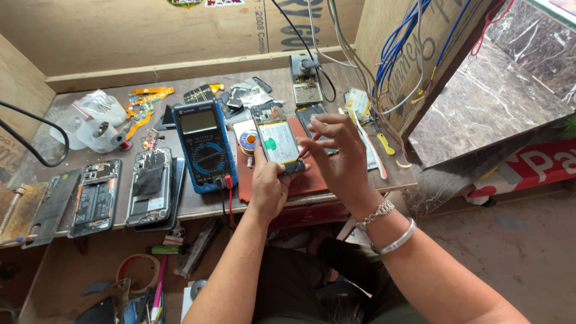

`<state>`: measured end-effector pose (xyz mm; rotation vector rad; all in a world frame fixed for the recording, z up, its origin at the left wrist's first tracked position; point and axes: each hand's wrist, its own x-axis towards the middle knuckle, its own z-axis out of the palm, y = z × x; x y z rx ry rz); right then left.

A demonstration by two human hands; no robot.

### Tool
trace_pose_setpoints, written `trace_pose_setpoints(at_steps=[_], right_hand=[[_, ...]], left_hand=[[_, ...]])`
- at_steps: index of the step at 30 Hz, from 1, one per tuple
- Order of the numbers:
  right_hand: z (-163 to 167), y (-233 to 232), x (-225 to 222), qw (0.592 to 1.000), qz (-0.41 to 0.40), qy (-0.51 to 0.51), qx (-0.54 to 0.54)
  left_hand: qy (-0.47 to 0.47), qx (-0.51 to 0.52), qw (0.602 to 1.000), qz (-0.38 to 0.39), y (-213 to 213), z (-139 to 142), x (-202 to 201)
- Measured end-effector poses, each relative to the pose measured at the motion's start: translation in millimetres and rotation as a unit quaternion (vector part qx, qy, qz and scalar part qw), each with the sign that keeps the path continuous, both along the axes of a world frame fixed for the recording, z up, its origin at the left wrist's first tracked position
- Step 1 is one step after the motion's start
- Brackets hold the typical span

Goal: The person holds an opened smartphone, works on its internal components by hand, then connects a charging cable and powers the phone on to test it. They place the phone on the bench, pick up a multimeter probe, and probe the phone's board and battery contacts while watching the multimeter display.

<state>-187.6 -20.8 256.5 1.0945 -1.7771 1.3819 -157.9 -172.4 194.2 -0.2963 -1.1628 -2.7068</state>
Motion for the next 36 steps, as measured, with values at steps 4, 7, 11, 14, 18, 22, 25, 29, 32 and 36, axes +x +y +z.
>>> trace_pose_setpoints(at_steps=[4, 7, 11, 14, 18, 22, 25, 29, 32, 36], right_hand=[[-3.2, 0.8, -1.8, 0.990, 0.047, -0.129, 0.018], [-13.4, 5.1, -3.1, 0.982, 0.054, -0.177, 0.048], [-29.4, 12.9, -13.7, 0.972, 0.074, -0.206, -0.083], [-39.7, 26.8, -26.6, 0.962, 0.028, -0.217, -0.164], [-56.9, 37.9, -36.8, 0.979, -0.033, -0.171, -0.102], [-67.7, 39.3, -37.1, 0.988, -0.072, -0.123, -0.064], [-68.6, 37.7, -36.2, 0.989, -0.082, -0.111, -0.051], [-66.0, 37.5, -37.1, 0.989, -0.091, -0.113, -0.031], [-66.0, 36.7, -37.6, 0.988, -0.088, -0.120, -0.032], [-66.9, 36.1, -39.4, 0.988, -0.090, -0.125, -0.032]], left_hand=[[-0.004, -0.016, 1.000, -0.002, 0.8, 2.6, 1.0], [0.001, 0.006, 1.000, 0.004, 1.1, 2.4, 2.4], [0.016, -0.012, 1.000, 0.007, 2.4, 5.6, 2.2], [0.020, -0.032, 0.999, 0.007, 2.6, 8.9, 3.2], [0.012, -0.041, 0.999, 0.012, 4.3, 11.6, 3.6], [0.004, -0.038, 0.999, 0.013, 4.2, 13.0, 4.6], [0.020, -0.027, 0.999, 0.011, 4.4, 13.2, 4.7], [0.013, -0.036, 0.999, 0.011, 4.4, 12.5, 3.8], [0.013, -0.037, 0.999, 0.012, 4.5, 12.0, 3.9], [0.003, -0.033, 0.999, 0.013, 4.9, 13.6, 4.0]])
